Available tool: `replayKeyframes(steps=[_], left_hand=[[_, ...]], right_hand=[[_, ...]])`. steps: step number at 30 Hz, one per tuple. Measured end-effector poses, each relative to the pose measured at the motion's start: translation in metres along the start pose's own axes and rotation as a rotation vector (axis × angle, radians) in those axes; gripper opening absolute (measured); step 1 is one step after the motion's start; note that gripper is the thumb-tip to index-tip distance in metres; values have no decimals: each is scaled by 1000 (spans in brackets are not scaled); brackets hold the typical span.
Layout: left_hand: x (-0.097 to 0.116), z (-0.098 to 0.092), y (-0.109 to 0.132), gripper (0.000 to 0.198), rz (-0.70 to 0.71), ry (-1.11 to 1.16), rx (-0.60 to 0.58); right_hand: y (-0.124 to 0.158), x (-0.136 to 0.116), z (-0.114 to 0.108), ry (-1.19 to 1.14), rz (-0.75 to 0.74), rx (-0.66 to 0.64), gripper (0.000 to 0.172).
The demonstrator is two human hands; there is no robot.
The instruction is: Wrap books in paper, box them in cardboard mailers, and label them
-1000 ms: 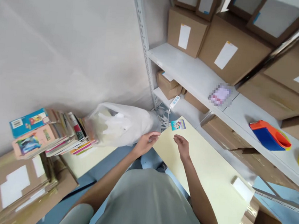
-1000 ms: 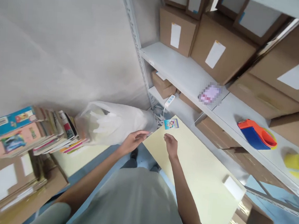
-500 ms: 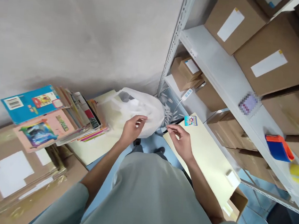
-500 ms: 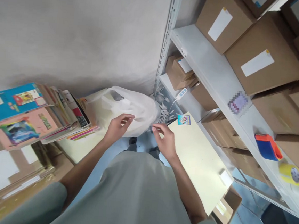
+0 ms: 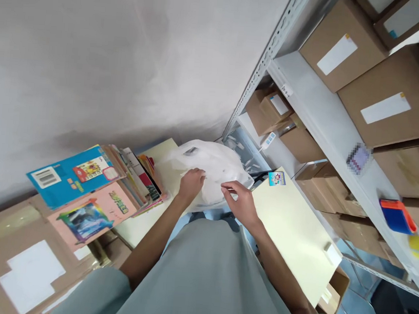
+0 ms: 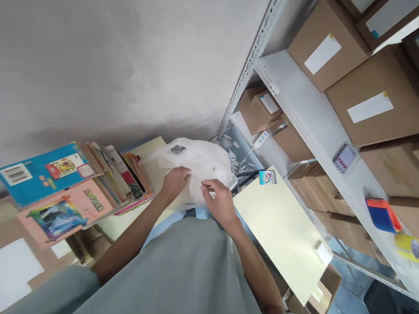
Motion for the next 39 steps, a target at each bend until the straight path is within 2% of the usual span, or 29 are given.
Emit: replayKeyframes(steps=[4, 10, 16, 18, 20, 24, 29, 32, 36, 39], left_hand=[[5, -27, 25, 39, 34, 19, 57], [21, -61, 49, 35, 96, 2, 26], [35, -87, 58, 27, 199, 27, 87], [39, -93, 62, 26, 239, 51, 121], [40, -98, 68, 26, 260, 76, 162], [30, -108, 80, 24, 239, 132, 261], [7, -130, 95, 22, 143, 162, 405], [3, -145, 101, 18, 143, 229, 430], [10, -173, 105, 17, 187, 394, 460], [26, -193, 101, 19, 223, 550, 488]], right_hand=[[-17, -1, 8, 43, -58, -12, 18], [-40, 4, 23, 222, -78, -75, 19], [-38, -9, 26, 326, -111, -149, 51], [-37, -14, 27, 365, -123, -164, 55], [-39, -19, 28, 388, -135, -165, 47], [-41, -29, 26, 412, -165, -129, 15], [-36, -52, 9, 380, -199, -100, 13], [-32, -71, -10, 286, -218, -65, 18], [-30, -86, -42, 129, -180, -3, 31], [-28, -80, -71, 63, -67, 78, 41]])
Point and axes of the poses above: each hand's wrist, its own y-axis away from the middle knuckle, its own z-axis out of the palm, x = y × z, the point moved 7 cm from there along -y, towards the middle knuckle, and after that the axes turned 2 degrees about z, right-handed, at the moved point
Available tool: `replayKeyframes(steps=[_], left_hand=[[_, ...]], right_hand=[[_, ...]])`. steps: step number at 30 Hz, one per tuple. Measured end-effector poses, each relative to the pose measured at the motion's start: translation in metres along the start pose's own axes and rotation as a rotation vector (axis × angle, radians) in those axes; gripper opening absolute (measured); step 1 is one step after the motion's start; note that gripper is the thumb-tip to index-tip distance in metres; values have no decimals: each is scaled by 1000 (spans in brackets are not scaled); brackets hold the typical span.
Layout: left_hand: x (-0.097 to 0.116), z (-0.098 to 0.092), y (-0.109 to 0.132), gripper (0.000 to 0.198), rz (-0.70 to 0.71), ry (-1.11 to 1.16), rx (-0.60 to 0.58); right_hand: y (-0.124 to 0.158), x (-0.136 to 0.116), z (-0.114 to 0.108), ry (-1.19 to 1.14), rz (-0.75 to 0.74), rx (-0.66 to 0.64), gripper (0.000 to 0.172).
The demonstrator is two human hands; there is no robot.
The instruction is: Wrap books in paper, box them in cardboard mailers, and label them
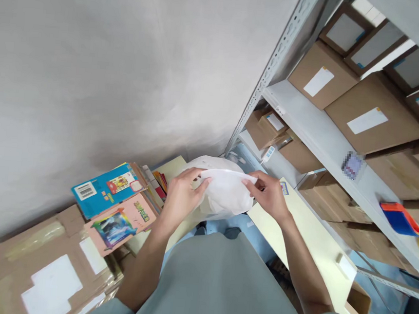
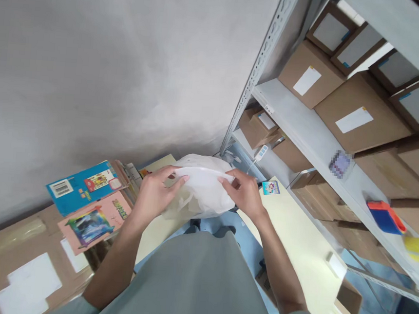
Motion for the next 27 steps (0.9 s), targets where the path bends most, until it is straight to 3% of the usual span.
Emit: replayKeyframes(steps=[2, 5, 12, 16, 21, 24, 27], left_hand=[[13, 10, -12, 28, -7, 141, -32], [28, 42, -31, 40, -28, 375, -138], [75, 128, -63, 43, 41, 529, -284], [118, 182, -59, 42, 138, 577, -448], [168, 250, -34, 52, 231, 584, -719], [177, 282, -28, 55, 301, 490, -763], [169, 317, -26, 53, 333, 295, -799]], right_hand=[[4, 11, -20, -35, 78, 71, 47], [16, 27, -52, -59, 152, 186, 53], [75, 37, -129, 170, 68, 366, 44], [120, 46, -162, 256, 117, 468, 36], [172, 79, -187, 216, 312, 535, 47], [207, 109, -210, 79, 435, 614, 56], [245, 143, -242, -44, 484, 725, 60]])
Point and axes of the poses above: each hand's wrist, its own y-axis away from the middle knuckle, its own z-axis out of the palm, x = y × z, the point moved 7 cm from there along -y, towards the middle knuckle, and after that the axes turned 2 degrees about z, right-handed, at the moved point
